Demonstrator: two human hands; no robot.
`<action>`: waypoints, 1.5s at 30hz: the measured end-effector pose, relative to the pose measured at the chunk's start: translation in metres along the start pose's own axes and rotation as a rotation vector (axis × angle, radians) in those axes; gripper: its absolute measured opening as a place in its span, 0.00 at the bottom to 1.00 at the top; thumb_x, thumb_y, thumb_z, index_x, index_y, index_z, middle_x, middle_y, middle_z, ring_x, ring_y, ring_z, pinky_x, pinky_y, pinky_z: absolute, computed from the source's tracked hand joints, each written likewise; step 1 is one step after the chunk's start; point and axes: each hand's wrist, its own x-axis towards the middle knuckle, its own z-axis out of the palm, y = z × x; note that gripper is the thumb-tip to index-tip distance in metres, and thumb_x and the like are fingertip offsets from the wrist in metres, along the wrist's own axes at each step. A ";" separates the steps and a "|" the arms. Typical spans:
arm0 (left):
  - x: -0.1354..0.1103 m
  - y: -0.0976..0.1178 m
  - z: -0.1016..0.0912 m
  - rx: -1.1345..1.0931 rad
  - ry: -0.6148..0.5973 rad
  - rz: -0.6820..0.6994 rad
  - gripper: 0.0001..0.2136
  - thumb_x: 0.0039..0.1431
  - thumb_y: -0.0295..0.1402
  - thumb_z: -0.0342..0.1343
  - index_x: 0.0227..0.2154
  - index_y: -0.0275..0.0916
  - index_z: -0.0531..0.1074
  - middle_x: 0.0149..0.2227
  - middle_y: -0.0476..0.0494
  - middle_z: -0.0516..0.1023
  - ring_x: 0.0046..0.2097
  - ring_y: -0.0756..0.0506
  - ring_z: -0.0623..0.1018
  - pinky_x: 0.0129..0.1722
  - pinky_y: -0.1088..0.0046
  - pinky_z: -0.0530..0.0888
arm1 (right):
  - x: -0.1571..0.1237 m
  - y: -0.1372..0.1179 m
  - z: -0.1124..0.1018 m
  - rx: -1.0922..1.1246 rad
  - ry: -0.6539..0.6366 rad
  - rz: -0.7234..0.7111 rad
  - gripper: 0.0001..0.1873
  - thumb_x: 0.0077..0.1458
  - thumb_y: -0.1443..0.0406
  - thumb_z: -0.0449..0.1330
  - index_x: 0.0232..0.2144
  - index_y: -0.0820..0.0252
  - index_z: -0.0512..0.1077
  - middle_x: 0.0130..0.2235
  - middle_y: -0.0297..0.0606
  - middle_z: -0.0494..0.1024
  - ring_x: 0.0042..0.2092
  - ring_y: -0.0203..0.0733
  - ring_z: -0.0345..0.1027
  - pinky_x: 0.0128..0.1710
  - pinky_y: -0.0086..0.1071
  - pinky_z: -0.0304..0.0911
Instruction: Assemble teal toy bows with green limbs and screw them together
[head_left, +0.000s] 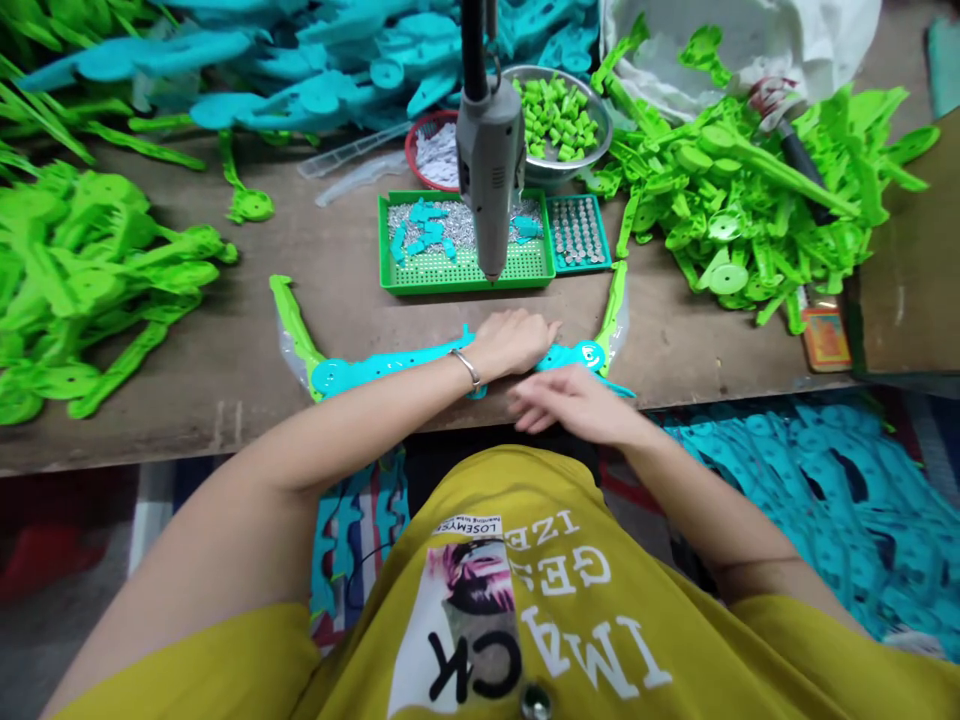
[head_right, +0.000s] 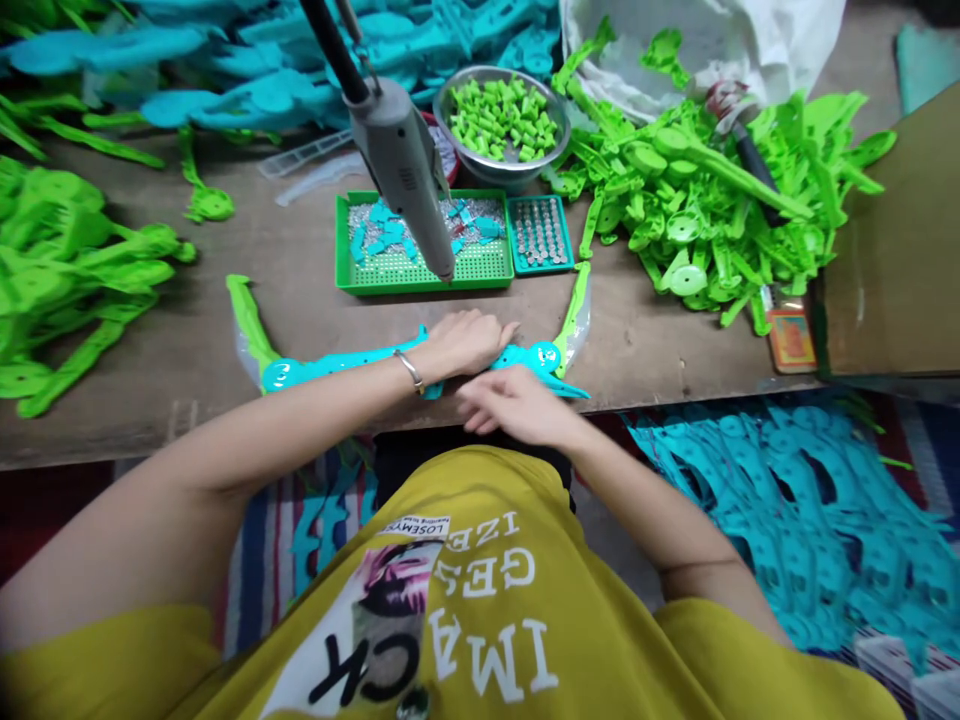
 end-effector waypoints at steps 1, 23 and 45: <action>0.000 0.000 0.000 0.004 -0.006 0.009 0.31 0.73 0.47 0.34 0.45 0.31 0.80 0.46 0.26 0.82 0.50 0.34 0.82 0.47 0.61 0.74 | -0.004 -0.008 -0.017 -0.146 0.149 -0.146 0.22 0.60 0.47 0.60 0.36 0.61 0.76 0.38 0.43 0.83 0.35 0.41 0.78 0.39 0.35 0.74; -0.062 0.006 0.011 -0.471 0.340 -0.024 0.13 0.71 0.38 0.47 0.41 0.35 0.73 0.46 0.30 0.80 0.52 0.36 0.79 0.53 0.59 0.71 | 0.040 -0.033 -0.047 -1.620 0.203 0.019 0.33 0.71 0.54 0.37 0.46 0.63 0.79 0.47 0.57 0.82 0.50 0.56 0.77 0.46 0.39 0.64; -0.067 0.047 0.056 -2.161 0.112 -0.499 0.12 0.56 0.37 0.69 0.36 0.34 0.76 0.35 0.42 0.84 0.35 0.44 0.84 0.44 0.61 0.82 | 0.036 -0.031 -0.048 -1.635 0.161 0.025 0.30 0.70 0.56 0.37 0.47 0.61 0.78 0.46 0.54 0.82 0.47 0.56 0.77 0.43 0.39 0.63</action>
